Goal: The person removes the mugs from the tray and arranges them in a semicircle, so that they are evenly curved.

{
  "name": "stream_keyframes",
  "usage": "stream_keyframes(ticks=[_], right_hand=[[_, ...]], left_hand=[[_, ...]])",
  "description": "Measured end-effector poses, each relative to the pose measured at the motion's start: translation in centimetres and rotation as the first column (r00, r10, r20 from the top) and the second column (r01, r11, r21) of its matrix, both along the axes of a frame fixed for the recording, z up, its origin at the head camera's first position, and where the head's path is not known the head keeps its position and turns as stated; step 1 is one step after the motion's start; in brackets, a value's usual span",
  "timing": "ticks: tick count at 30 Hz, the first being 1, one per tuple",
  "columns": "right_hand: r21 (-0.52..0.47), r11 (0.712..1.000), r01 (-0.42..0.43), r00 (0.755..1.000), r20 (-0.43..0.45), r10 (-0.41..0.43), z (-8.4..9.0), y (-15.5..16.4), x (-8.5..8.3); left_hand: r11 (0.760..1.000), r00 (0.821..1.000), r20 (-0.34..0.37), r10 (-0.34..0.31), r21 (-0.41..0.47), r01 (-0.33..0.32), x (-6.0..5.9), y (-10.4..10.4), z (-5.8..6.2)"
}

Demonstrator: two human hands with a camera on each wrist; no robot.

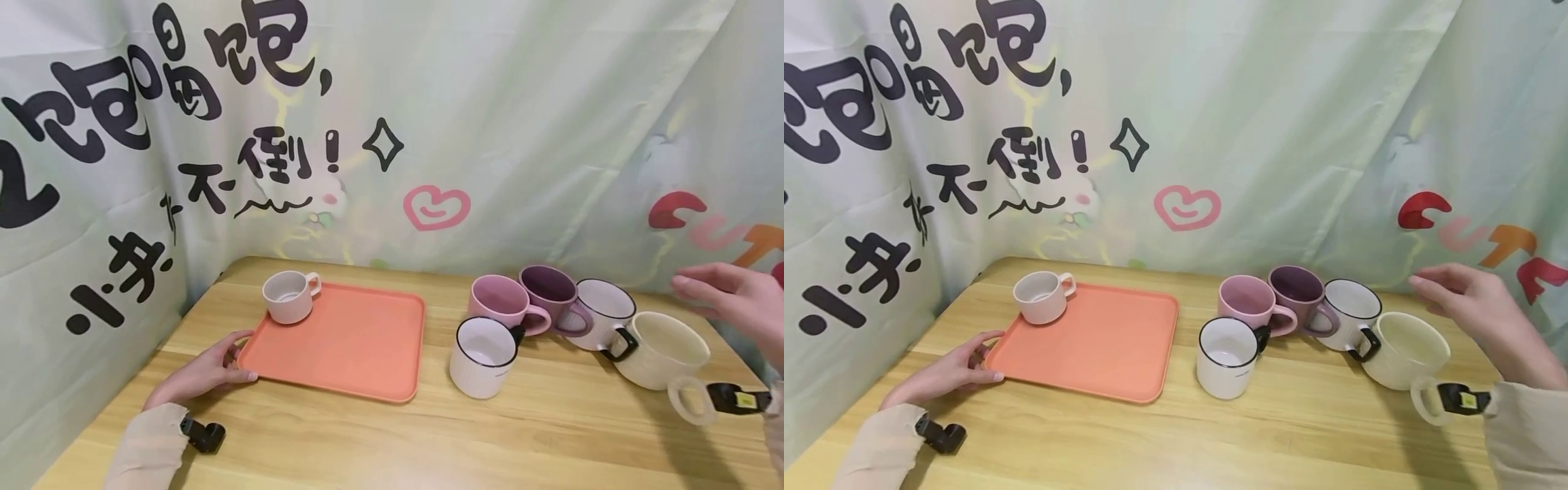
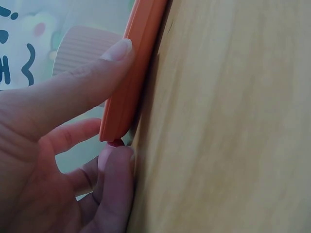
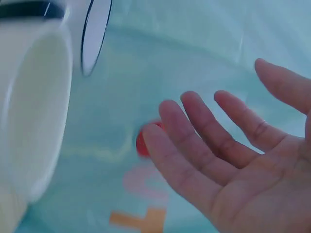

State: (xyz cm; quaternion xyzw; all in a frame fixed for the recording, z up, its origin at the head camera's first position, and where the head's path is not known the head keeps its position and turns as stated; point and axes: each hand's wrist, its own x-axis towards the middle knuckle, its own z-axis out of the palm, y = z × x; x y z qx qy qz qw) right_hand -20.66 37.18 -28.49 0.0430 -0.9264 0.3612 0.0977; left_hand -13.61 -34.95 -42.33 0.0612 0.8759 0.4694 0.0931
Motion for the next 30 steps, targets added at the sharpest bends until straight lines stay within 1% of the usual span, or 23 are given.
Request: stream_keyframes(ticks=[1,3,5,7,10,12,14,16,21,24,27,30], right_hand=[[0.008,1.0,-0.015,1.0,0.019,0.014,0.3,-0.6,0.0],[-0.011,0.998,-0.064,0.997,0.034,0.065,0.6,-1.5,-0.3],[-0.05,0.993,-0.11,0.993,0.04,0.112,0.6,-2.3,-0.8],[-0.111,0.982,-0.154,0.987,0.034,0.159,0.7,-3.4,-1.3],[-0.218,0.954,-0.203,0.976,0.032,0.215,1.0,-5.0,-2.1],[-0.28,0.931,-0.236,0.967,0.025,0.253,1.2,-6.0,-2.6],[-0.319,0.912,-0.259,0.96,0.015,0.278,1.4,-6.9,-3.1],[-0.317,0.91,-0.268,0.958,0.013,0.287,1.7,-7.9,-3.5],[-0.281,0.919,-0.277,0.956,0.017,0.294,2.2,-10.6,-4.4],[-0.274,0.919,-0.285,0.953,0.022,0.302,2.4,-12.1,-4.8],[-0.278,0.917,-0.288,0.951,0.028,0.307,2.5,-13.4,-5.1],[-0.3,0.907,-0.295,0.947,0.031,0.318,2.6,-14.6,-5.4]], left_hand=[[1.0,1.0,0.0,-0.001,-0.001,0.001,0.0,0.0,0.0],[1.0,1.0,0.007,-0.001,0.004,0.001,-0.1,0.0,0.1],[1.0,1.0,0.012,-0.003,0.009,0.003,0.0,0.0,0.1],[1.0,1.0,0.013,-0.004,0.011,0.004,0.0,0.0,0.1],[1.0,1.0,0.02,0.003,0.018,-0.004,0.0,0.0,0.1],[1.0,1.0,0.02,0.003,0.022,-0.003,0.0,0.0,0.0],[1.0,1.0,0.024,0.006,0.031,-0.007,0.0,0.1,0.0],[0.999,1.0,0.027,0.006,0.034,-0.007,0.0,0.1,0.1],[0.999,0.999,0.04,0.015,0.039,-0.017,-0.1,0.2,0.2],[0.999,0.999,0.044,0.014,0.043,-0.016,-0.1,0.3,0.2],[0.999,0.999,0.045,0.011,0.05,-0.013,-0.1,0.3,0.1],[0.999,0.999,0.041,0.011,0.045,-0.013,-0.1,0.3,0.1]])
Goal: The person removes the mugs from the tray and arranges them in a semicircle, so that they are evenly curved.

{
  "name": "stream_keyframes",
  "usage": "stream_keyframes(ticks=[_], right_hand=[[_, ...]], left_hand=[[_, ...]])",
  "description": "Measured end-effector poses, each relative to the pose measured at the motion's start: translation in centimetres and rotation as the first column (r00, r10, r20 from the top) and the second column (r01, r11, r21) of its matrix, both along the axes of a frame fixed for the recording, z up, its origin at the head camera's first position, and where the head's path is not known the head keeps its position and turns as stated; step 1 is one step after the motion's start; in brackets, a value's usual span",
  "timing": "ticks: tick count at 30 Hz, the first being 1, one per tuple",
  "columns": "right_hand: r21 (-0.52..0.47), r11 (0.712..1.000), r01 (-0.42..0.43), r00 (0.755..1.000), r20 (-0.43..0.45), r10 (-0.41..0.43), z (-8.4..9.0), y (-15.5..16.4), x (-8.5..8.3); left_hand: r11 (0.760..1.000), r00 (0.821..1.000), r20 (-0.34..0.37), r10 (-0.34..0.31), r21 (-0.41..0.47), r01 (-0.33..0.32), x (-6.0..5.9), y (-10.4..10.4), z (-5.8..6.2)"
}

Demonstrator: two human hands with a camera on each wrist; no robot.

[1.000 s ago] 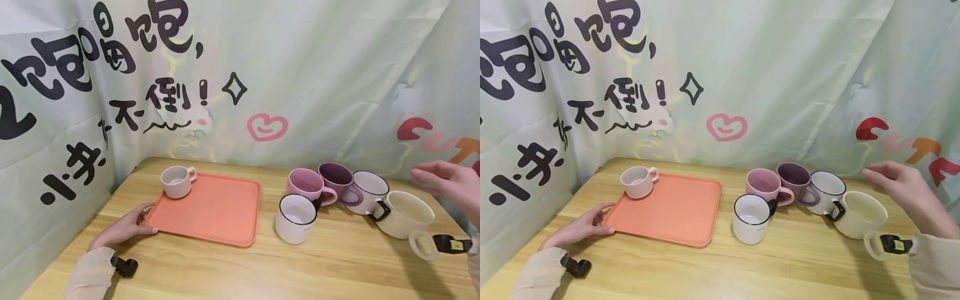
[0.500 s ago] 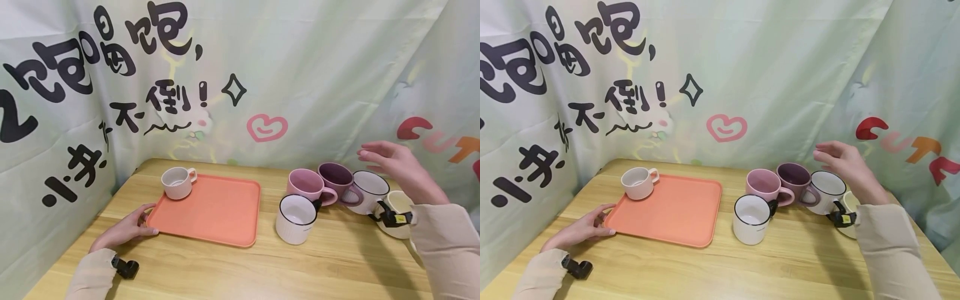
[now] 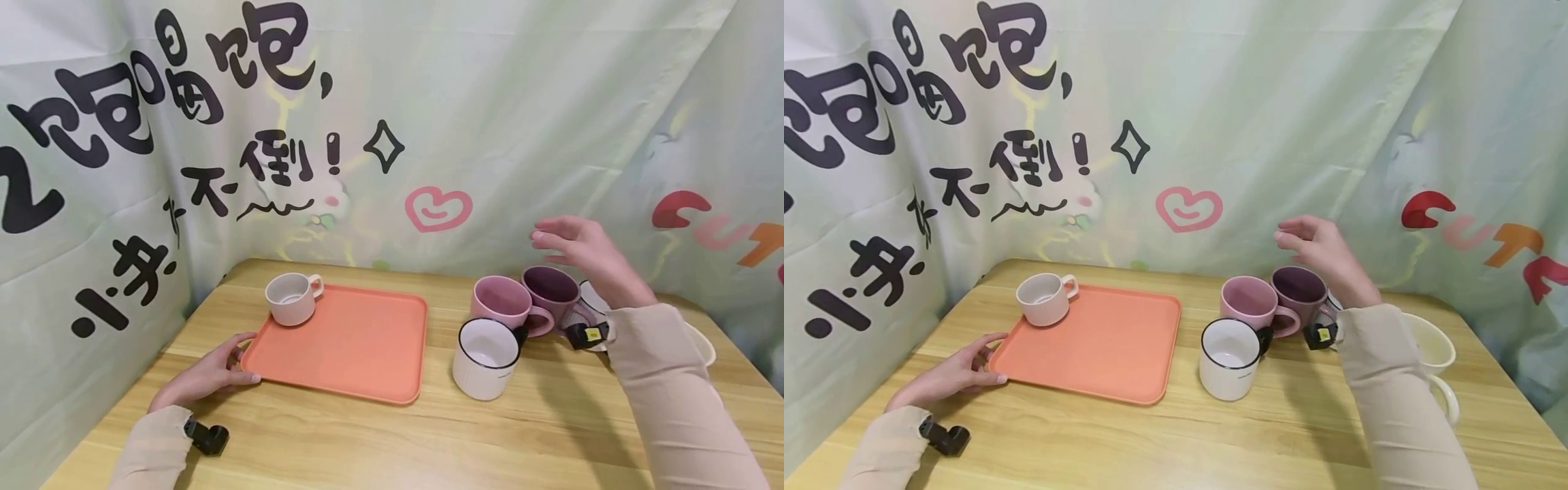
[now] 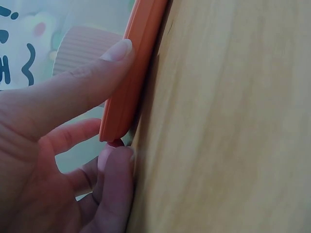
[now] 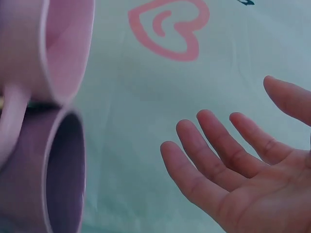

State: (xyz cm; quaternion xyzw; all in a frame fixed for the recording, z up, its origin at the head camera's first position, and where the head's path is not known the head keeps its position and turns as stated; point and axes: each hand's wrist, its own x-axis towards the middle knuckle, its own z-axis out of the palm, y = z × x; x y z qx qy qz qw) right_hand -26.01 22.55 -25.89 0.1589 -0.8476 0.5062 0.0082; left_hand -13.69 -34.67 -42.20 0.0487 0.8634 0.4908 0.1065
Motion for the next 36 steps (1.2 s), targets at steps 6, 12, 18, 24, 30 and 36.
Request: stream_keyframes(ticks=[6,12,18,24,30,36], right_hand=[[-0.018,0.999,-0.028,0.999,0.044,0.029,0.1,-2.6,-0.5],[-0.056,0.997,-0.043,0.997,0.069,0.047,0.2,-5.2,-0.7],[-0.096,0.994,-0.059,0.995,0.079,0.066,0.5,-7.3,-0.8],[-0.126,0.988,-0.094,0.988,0.108,0.107,0.1,-10.0,-1.3],[-0.182,0.976,-0.123,0.98,0.133,0.149,-0.3,-12.3,-1.5],[-0.207,0.968,-0.139,0.975,0.141,0.17,-0.9,-14.5,-1.5]], left_hand=[[1.0,1.0,-0.003,0.0,-0.026,0.0,0.1,-0.1,0.1],[1.0,1.0,0.001,0.003,-0.023,-0.003,0.0,0.0,0.1],[1.0,1.0,-0.009,0.006,-0.023,-0.006,-0.2,0.1,0.3],[1.0,1.0,-0.012,0.005,-0.022,-0.005,0.0,0.0,0.2],[0.999,1.0,-0.021,0.0,-0.035,-0.001,0.2,0.0,0.3],[0.999,1.0,-0.026,-0.005,-0.046,0.004,0.2,0.1,0.3]])
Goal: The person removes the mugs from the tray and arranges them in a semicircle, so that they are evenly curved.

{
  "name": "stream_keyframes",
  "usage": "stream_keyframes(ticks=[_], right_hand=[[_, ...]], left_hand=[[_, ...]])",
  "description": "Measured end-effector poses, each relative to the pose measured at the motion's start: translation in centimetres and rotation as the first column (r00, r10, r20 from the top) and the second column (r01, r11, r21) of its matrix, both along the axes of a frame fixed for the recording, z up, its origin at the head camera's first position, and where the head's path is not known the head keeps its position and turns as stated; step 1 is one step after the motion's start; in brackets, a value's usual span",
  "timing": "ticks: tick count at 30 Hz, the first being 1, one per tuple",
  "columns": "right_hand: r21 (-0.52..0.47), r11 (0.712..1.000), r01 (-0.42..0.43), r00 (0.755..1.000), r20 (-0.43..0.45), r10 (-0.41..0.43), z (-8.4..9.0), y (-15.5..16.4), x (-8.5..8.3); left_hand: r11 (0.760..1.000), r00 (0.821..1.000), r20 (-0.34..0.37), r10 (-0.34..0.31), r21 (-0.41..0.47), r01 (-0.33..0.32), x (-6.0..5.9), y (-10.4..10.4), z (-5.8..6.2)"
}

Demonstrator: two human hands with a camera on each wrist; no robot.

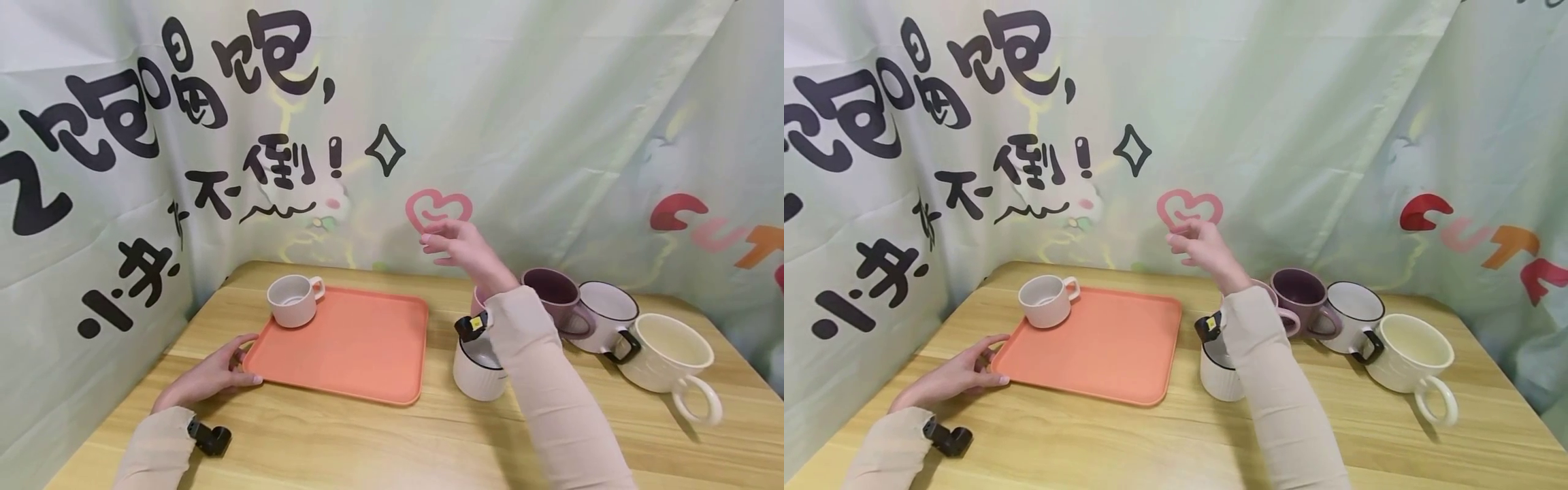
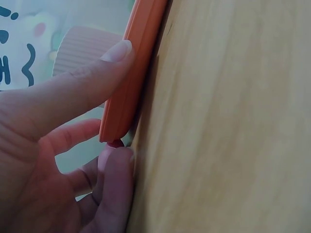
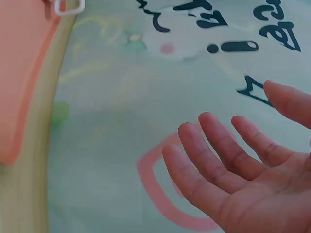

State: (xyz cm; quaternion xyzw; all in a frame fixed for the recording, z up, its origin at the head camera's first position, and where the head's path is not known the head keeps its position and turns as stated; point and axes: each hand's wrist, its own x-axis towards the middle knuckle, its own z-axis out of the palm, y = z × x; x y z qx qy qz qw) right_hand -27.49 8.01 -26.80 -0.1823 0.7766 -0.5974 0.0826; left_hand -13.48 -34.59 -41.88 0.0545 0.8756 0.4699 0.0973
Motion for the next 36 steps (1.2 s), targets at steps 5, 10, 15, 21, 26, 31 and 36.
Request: stream_keyframes(ticks=[5,10,15,21,26,31,36], right_hand=[[-0.017,1.0,-0.017,1.0,0.012,0.017,-0.8,-1.6,0.1],[-0.039,0.999,-0.027,0.998,0.047,0.029,-1.4,-3.3,0.3],[-0.063,0.997,-0.041,0.996,0.077,0.046,-2.1,-4.9,0.3],[-0.108,0.993,-0.042,0.99,0.128,0.056,-3.1,-6.2,0.1],[-0.125,0.991,-0.051,0.988,0.136,0.068,-4.0,-7.3,0.1],[-0.126,0.99,-0.059,0.988,0.133,0.076,-4.7,-8.1,0.1],[-0.126,0.991,-0.052,0.988,0.139,0.069,-5.4,-8.8,-0.1]], left_hand=[[1.0,1.0,-0.008,-0.002,-0.003,0.002,-0.1,0.0,-0.1],[1.0,1.0,-0.002,0.0,-0.004,0.0,0.1,-0.1,-0.1],[1.0,1.0,-0.003,0.0,-0.01,0.0,0.2,-0.3,0.0],[1.0,1.0,0.007,0.004,0.026,-0.004,0.1,-0.1,-0.1],[1.0,1.0,0.005,0.005,0.015,-0.005,0.2,-0.1,-0.1],[1.0,1.0,0.003,0.002,0.011,-0.003,0.2,0.0,-0.1],[1.0,1.0,0.006,0.002,0.014,-0.002,0.0,0.1,0.0]])
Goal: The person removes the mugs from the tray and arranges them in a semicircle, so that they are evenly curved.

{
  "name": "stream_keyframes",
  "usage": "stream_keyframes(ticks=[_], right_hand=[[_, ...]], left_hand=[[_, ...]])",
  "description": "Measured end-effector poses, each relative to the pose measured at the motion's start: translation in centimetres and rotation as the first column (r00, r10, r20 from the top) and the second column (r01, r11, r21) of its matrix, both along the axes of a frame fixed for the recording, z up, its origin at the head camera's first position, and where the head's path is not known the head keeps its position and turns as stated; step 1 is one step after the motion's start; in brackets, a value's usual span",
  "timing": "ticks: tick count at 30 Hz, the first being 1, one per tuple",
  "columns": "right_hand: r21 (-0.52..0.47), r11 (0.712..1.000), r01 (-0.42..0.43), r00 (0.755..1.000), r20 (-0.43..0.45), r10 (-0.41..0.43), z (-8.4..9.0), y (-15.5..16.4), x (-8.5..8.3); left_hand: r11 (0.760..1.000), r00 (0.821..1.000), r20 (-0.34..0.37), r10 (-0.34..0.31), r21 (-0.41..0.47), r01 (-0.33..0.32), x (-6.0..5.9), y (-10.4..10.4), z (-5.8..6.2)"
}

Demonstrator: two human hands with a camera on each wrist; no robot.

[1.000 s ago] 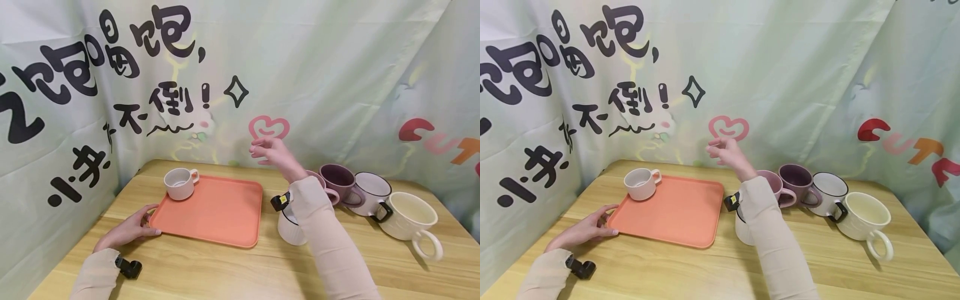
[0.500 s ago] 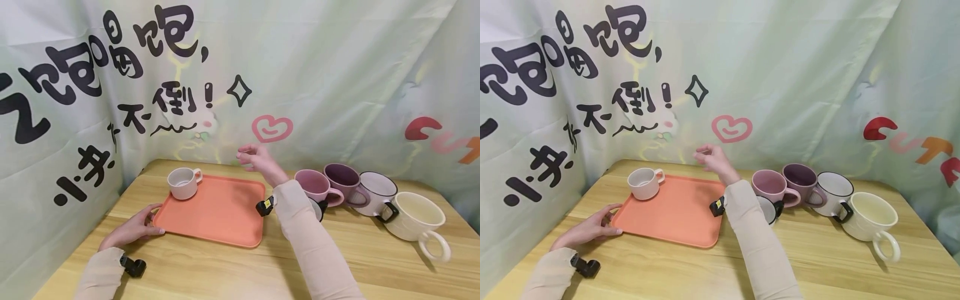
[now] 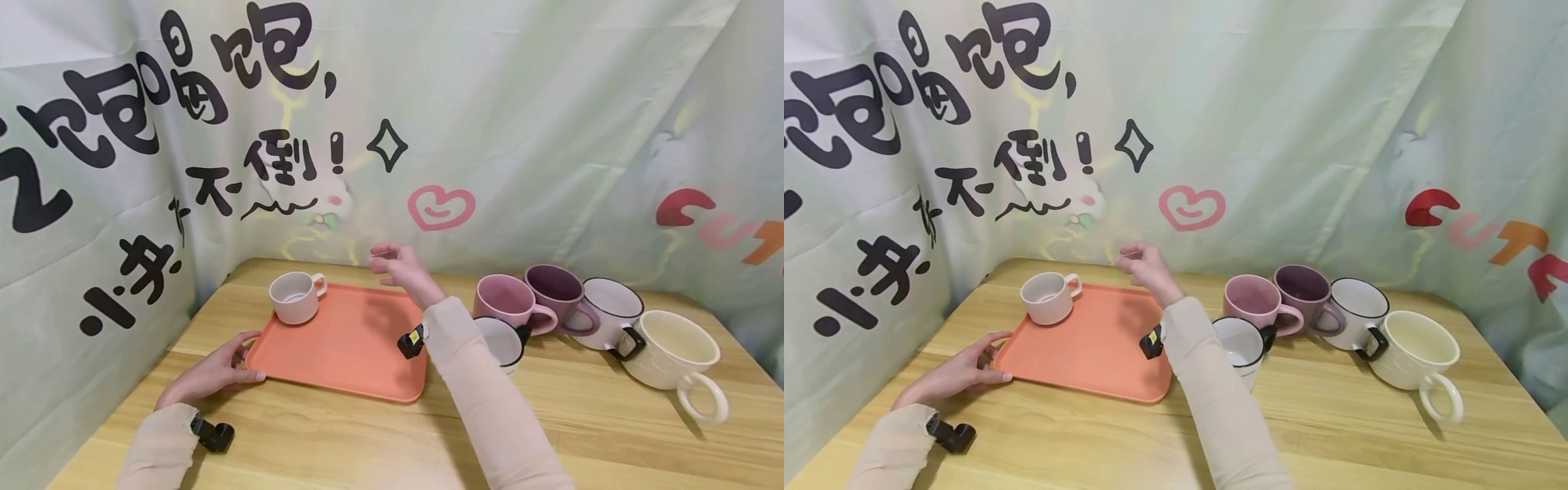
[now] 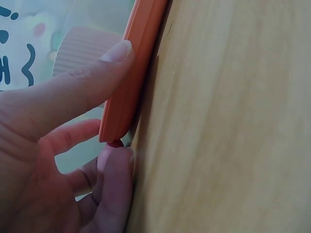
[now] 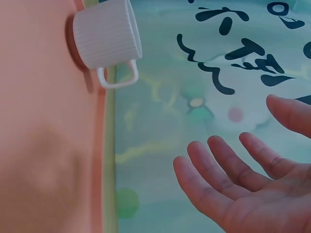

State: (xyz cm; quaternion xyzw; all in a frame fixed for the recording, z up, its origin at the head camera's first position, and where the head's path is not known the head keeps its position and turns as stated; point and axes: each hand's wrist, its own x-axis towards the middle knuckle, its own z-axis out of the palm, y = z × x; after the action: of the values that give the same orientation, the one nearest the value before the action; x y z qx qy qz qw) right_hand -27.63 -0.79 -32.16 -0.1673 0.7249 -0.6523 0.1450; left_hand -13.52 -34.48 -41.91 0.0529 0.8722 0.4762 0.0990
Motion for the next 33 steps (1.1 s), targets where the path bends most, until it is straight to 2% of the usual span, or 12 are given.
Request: stream_keyframes(ticks=[14,21,33], right_hand=[[-0.094,0.995,-0.028,0.999,0.015,0.029,-2.2,-3.1,0.0],[-0.08,0.997,-0.012,1.0,0.005,0.013,-3.5,-4.5,-0.3],[-0.153,0.988,-0.009,0.998,0.052,0.017,-5.1,-6.8,-0.8]], left_hand=[[1.0,1.0,0.0,0.007,-0.02,-0.007,0.1,0.0,0.0],[1.0,1.0,-0.008,0.001,-0.016,-0.001,0.1,0.0,0.0],[1.0,1.0,0.011,0.01,-0.004,-0.01,-0.1,-0.1,-0.2]])
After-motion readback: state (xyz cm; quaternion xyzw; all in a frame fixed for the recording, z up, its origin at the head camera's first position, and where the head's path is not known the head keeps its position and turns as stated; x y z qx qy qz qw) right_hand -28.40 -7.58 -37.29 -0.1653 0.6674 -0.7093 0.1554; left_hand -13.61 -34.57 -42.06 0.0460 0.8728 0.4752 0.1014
